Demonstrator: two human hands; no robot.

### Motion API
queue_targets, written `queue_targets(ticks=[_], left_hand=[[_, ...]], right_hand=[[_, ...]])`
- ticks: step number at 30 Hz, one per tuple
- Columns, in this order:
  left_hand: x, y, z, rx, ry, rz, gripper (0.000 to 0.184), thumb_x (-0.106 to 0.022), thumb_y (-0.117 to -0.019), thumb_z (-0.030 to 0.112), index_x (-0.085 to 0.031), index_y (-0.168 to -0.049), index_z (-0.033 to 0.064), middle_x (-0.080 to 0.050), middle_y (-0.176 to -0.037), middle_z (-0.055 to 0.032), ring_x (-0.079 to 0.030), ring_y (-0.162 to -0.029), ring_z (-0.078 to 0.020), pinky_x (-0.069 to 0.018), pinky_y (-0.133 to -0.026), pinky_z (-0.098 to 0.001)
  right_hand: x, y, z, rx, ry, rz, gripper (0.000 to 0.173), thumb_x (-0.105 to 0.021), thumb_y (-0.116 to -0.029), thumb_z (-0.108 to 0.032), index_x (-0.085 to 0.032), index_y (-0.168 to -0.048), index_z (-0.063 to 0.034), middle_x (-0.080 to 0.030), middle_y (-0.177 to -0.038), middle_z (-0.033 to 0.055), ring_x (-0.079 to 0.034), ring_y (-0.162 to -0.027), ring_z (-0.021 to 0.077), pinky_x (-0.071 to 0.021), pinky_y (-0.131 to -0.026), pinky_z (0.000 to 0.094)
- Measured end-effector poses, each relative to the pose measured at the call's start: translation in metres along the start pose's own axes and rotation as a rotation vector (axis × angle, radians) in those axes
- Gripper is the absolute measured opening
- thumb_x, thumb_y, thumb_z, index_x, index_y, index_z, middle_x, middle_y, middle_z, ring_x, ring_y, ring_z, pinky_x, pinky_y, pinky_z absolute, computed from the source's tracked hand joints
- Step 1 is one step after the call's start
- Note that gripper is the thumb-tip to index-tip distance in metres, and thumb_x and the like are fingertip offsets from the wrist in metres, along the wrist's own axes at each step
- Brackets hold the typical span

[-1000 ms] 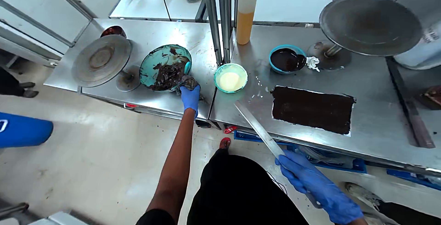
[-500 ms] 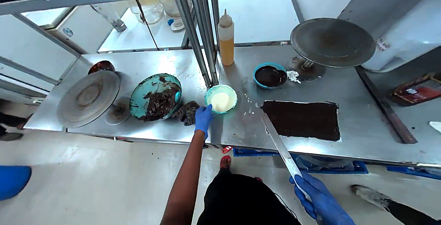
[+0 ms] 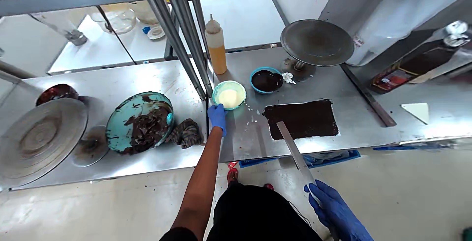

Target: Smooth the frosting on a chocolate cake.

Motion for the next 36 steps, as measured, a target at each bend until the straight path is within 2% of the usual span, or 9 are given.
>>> queue_targets(ticks=[9,12,17,21,24,27,30,33,36], left_hand=[[-0.039,-0.040,0.016,-0.025,0.055,0.045,0.033,-0.053,-0.1028,0.019,-0.061,-0.118,-0.0090,-0.064,-0.115,-0.0264,-0.067,-0.101,-0.0327,-0.0572,-0.090,-0.0486],[-0.040,-0.042,0.013,-0.023,0.119,-0.041,0.046,-0.049,-0.1082,0.030,-0.053,-0.131,-0.0094,-0.060,-0.124,-0.0273,-0.066,-0.106,-0.0312,-0.0554,-0.095,-0.0444],[-0.001,0.004,0.004,-0.206,-0.128,-0.253,0.059,-0.048,-0.1064,0.047,-0.053,-0.138,-0.0017,-0.062,-0.130,-0.0231,-0.066,-0.113,-0.0299,-0.0545,-0.099,-0.0483],[0.042,0.047,-0.014,-0.416,-0.440,-0.253,0.044,-0.053,-0.1060,0.035,-0.060,-0.131,-0.0010,-0.065,-0.125,-0.0220,-0.064,-0.117,-0.0315,-0.0504,-0.102,-0.0523],[0.056,0.066,-0.037,-0.468,-0.572,-0.300,0.047,-0.055,-0.1036,0.035,-0.060,-0.135,-0.0003,-0.060,-0.138,-0.0220,-0.057,-0.131,-0.0356,-0.0435,-0.111,-0.0554],[0.053,0.078,-0.042,-0.486,-0.629,-0.309,0.048,-0.055,-0.1025,0.036,-0.062,-0.134,0.0007,-0.060,-0.139,-0.0220,-0.056,-0.132,-0.0371,-0.0424,-0.111,-0.0577],[0.040,0.087,-0.040,-0.483,-0.683,-0.317,0.047,-0.055,-0.1031,0.037,-0.062,-0.135,0.0028,-0.061,-0.138,-0.0201,-0.057,-0.130,-0.0367,-0.0427,-0.110,-0.0594],[0.005,0.105,-0.026,-0.469,-0.725,-0.354,0.048,-0.054,-0.1039,0.039,-0.061,-0.137,0.0058,-0.061,-0.140,-0.0181,-0.056,-0.132,-0.0363,-0.0419,-0.111,-0.0604],[-0.049,0.120,-0.007,-0.519,-0.816,-0.419,0.048,-0.054,-0.1040,0.041,-0.060,-0.139,0.0096,-0.060,-0.143,-0.0144,-0.054,-0.135,-0.0319,-0.0413,-0.113,-0.0579]], right_hand=[[-0.009,0.015,0.012,0.008,-0.123,0.163,0.031,-0.036,-0.1089,-0.027,-0.059,-0.105,-0.0067,-0.050,-0.057,-0.0008,-0.041,-0.037,0.0072,-0.0355,-0.033,0.0207],[-0.009,0.012,0.028,0.048,-0.099,0.260,0.035,-0.034,-0.1094,-0.026,-0.061,-0.112,-0.0045,-0.051,-0.058,-0.0012,-0.040,-0.037,0.0075,-0.0349,-0.033,0.0211],[0.007,0.015,0.054,0.169,-0.014,0.506,0.039,-0.041,-0.1083,-0.018,-0.056,-0.139,0.0015,-0.066,-0.075,0.0001,-0.049,-0.045,0.0062,-0.0410,-0.040,0.0201],[0.028,0.023,0.066,0.199,-0.024,0.665,0.038,-0.043,-0.1073,-0.014,-0.056,-0.138,0.0030,-0.069,-0.081,0.0028,-0.057,-0.052,0.0085,-0.0449,-0.043,0.0207],[0.052,0.019,0.071,0.190,-0.049,0.713,0.034,-0.042,-0.1076,-0.014,-0.059,-0.132,0.0025,-0.069,-0.080,0.0046,-0.060,-0.054,0.0118,-0.0473,-0.043,0.0230],[0.089,-0.004,0.063,0.166,-0.042,0.704,0.027,-0.042,-0.1090,-0.014,-0.059,-0.121,0.0026,-0.069,-0.076,0.0067,-0.063,-0.052,0.0140,-0.0497,-0.043,0.0247],[0.143,-0.045,0.048,0.203,0.099,0.663,0.032,-0.043,-0.1096,-0.016,-0.057,-0.134,-0.0002,-0.068,-0.075,0.0081,-0.062,-0.052,0.0153,-0.0519,-0.045,0.0282],[0.197,-0.095,0.028,0.231,0.284,0.629,0.044,-0.045,-0.1104,-0.019,-0.047,-0.154,-0.0128,-0.064,-0.073,0.0102,-0.057,-0.050,0.0172,-0.0503,-0.046,0.0339],[0.243,-0.146,0.012,0.246,0.486,0.618,0.049,-0.045,-0.1098,-0.022,-0.043,-0.158,-0.0241,-0.067,-0.082,0.0146,-0.060,-0.060,0.0256,-0.0525,-0.055,0.0466]])
Point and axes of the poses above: each hand's wrist, its own y-axis away from the middle knuckle, its own x-axis out of the back of the hand, z = x × y, the point moved 5 cm from there along -y, towards the middle knuckle
